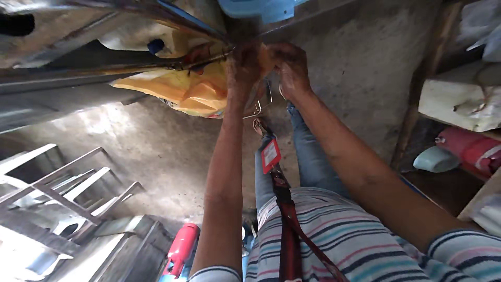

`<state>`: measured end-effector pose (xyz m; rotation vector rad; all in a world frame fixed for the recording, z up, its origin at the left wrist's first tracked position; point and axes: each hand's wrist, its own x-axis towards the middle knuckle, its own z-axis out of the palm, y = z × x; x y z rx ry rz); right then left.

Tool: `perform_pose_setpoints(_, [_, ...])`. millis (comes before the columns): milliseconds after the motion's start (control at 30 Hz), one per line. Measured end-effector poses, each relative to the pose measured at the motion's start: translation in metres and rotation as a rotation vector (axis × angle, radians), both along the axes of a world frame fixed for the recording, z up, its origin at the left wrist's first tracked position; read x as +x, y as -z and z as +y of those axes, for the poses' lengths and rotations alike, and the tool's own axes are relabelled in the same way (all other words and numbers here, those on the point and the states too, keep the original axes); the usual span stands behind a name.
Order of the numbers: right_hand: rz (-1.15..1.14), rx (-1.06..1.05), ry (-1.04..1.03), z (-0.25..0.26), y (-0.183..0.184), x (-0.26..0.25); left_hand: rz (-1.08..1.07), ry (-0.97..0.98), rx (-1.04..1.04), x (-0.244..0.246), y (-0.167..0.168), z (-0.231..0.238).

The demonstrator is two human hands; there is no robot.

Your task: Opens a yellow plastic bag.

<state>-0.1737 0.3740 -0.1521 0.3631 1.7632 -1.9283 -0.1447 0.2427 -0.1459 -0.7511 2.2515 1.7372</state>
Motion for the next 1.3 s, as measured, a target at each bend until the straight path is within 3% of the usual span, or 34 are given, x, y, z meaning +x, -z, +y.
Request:
perform_pose_setpoints(133, [-0.01, 0.105, -0.119, -0.007, -0.009, 0.005, -0.021, -0.294, 0.35, 0.024, 0.004, 0.004])
perform_pose_setpoints(200, [0.044, 0.226, -0.183, -0.009, -0.015, 0.009, -0.015, -0.373, 0.299, 0.034, 0.001, 0.005])
perform_pose_setpoints(267, [0.105, 0.308, -0.181, -0.003, -0.015, 0.008, -0.016, -0.389, 0.115, 0.039, -0.01, -0.005])
perform_pose_setpoints(333, [0.071, 0.271, -0.128, 0.006, -0.008, 0.004, 0.006, -0.414, 0.042, 0.04, -0.017, -0.025])
perform_pose_setpoints(433, [0.016, 0.158, -0.101, 0.01, -0.007, 0.002, 0.038, -0.243, 0.039, 0.036, -0.02, -0.027])
perform_pose_setpoints(633, [0.121, 0.178, -0.084, 0.004, -0.008, 0.006, -0.095, 0.194, -0.387, 0.0, -0.018, 0.006])
perform_pose_setpoints(733, [0.124, 0.21, -0.078, 0.009, -0.005, 0.009, -0.115, 0.259, -0.448, -0.008, -0.018, 0.01])
perform_pose_setpoints(833, [0.055, 0.17, -0.041, 0.006, -0.007, 0.009, -0.048, 0.077, -0.294, 0.003, -0.007, 0.011])
perform_pose_setpoints(1033, [-0.024, 0.243, -0.106, 0.007, -0.011, 0.006, -0.03, -0.518, 0.03, 0.022, -0.001, 0.022])
perform_pose_setpoints(1100, [-0.081, 0.166, -0.049, 0.016, -0.008, 0.008, -0.022, -0.61, 0.105, 0.026, -0.007, 0.013])
perform_pose_setpoints(1167, [-0.067, 0.078, -0.026, 0.017, -0.013, 0.005, 0.072, -0.477, 0.068, 0.024, -0.02, 0.02])
perform_pose_setpoints(1300, [-0.008, 0.059, -0.065, 0.012, -0.025, -0.002, 0.249, -0.055, -0.194, 0.031, -0.025, 0.026])
